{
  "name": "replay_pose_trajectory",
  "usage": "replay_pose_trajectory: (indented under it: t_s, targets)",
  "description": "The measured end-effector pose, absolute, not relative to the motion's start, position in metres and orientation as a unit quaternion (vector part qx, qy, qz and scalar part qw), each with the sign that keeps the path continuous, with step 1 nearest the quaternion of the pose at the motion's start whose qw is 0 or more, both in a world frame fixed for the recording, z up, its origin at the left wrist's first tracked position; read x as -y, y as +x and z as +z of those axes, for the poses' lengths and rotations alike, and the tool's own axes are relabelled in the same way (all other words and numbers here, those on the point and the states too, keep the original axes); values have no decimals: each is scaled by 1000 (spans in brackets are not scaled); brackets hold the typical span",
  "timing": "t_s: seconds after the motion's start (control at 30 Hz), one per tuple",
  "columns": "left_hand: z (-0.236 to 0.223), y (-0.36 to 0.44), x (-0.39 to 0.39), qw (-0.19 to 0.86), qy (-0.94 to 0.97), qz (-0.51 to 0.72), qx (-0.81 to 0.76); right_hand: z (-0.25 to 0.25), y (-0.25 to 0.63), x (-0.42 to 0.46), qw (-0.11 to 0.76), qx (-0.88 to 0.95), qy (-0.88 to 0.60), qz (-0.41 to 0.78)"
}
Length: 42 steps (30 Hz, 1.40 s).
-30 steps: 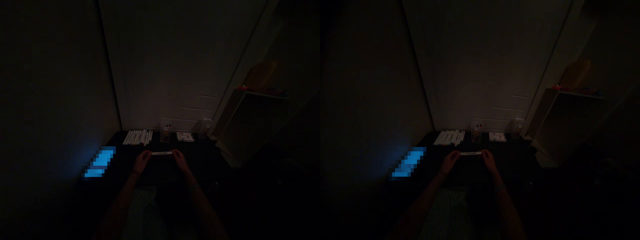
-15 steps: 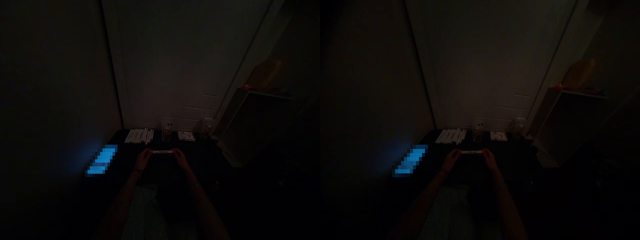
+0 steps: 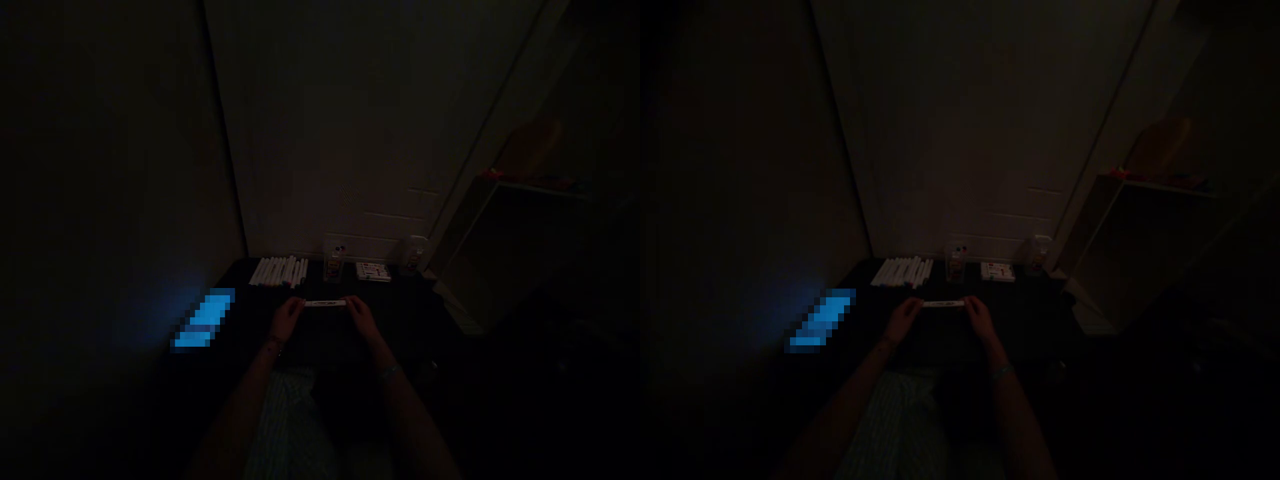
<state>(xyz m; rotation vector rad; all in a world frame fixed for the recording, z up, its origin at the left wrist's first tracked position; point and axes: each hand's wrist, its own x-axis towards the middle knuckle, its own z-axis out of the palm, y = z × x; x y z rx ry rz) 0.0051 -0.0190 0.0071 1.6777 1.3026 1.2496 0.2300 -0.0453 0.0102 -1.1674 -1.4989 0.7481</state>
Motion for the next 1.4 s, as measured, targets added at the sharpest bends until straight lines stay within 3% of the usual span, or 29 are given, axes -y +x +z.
replay_pose_trajectory:
  t_s: [1.4]
  targets:
    - [0, 3, 15, 338, 645, 483, -487, 6, 231, 44, 525, 623, -489, 312]
